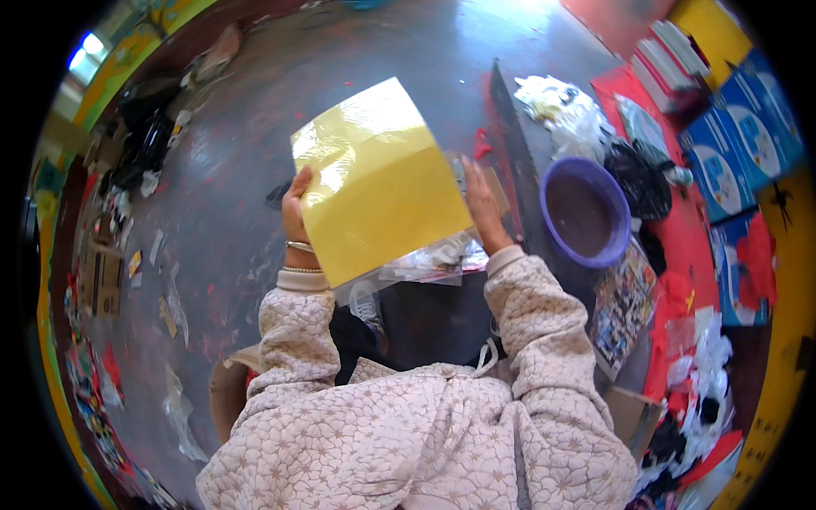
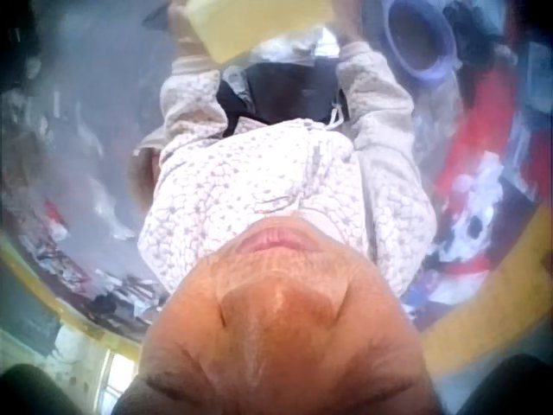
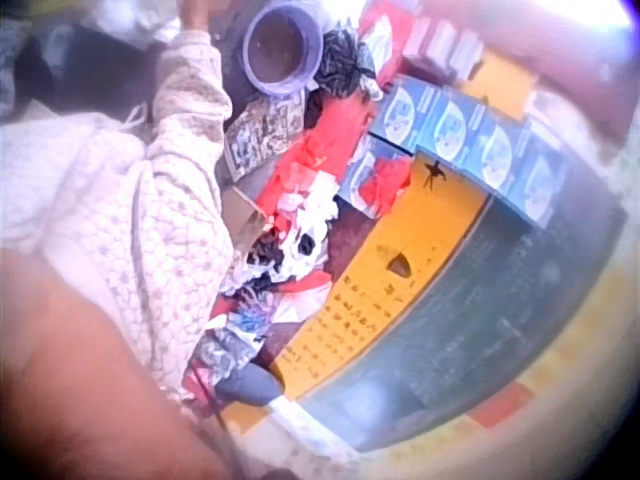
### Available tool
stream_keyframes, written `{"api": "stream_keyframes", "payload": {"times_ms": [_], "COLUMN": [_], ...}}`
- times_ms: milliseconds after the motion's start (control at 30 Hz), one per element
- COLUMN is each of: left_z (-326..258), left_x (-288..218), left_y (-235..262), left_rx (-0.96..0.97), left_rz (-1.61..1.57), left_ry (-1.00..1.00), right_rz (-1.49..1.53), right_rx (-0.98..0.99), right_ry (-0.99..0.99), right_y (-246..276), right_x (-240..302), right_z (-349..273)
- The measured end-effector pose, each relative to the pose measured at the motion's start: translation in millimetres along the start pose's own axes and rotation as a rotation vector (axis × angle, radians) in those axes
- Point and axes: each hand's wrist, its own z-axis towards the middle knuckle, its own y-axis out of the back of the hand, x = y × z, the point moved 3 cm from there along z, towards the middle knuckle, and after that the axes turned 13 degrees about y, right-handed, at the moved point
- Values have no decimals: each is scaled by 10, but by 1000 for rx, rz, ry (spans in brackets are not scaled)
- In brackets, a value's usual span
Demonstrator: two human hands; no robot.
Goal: The person sits on the floor and wraps small printed cards in clear plastic sleeves. They wipe the cards with a cloth, insert them into sleeves, and place yellow paper inside the packaging. The person stacks the finished items on a nearby surface.
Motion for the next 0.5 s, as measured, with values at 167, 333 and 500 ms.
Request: {"api": "stream_keyframes", "payload": {"times_ms": [167,333,500], "left_z": [-24,-10,177], "left_x": [146,403,-239], "left_y": [-13,-152,487], "left_rx": [-149,-188,-110], "left_rz": [230,418,470], "left_ry": [144,332,-163], "right_rz": [-126,-280,-271], "right_rx": [-239,-290,-339], "right_ry": [328,507,367], "right_y": [829,970,1286], "right_x": [1078,1358,1386], "right_z": [409,204,119]}}
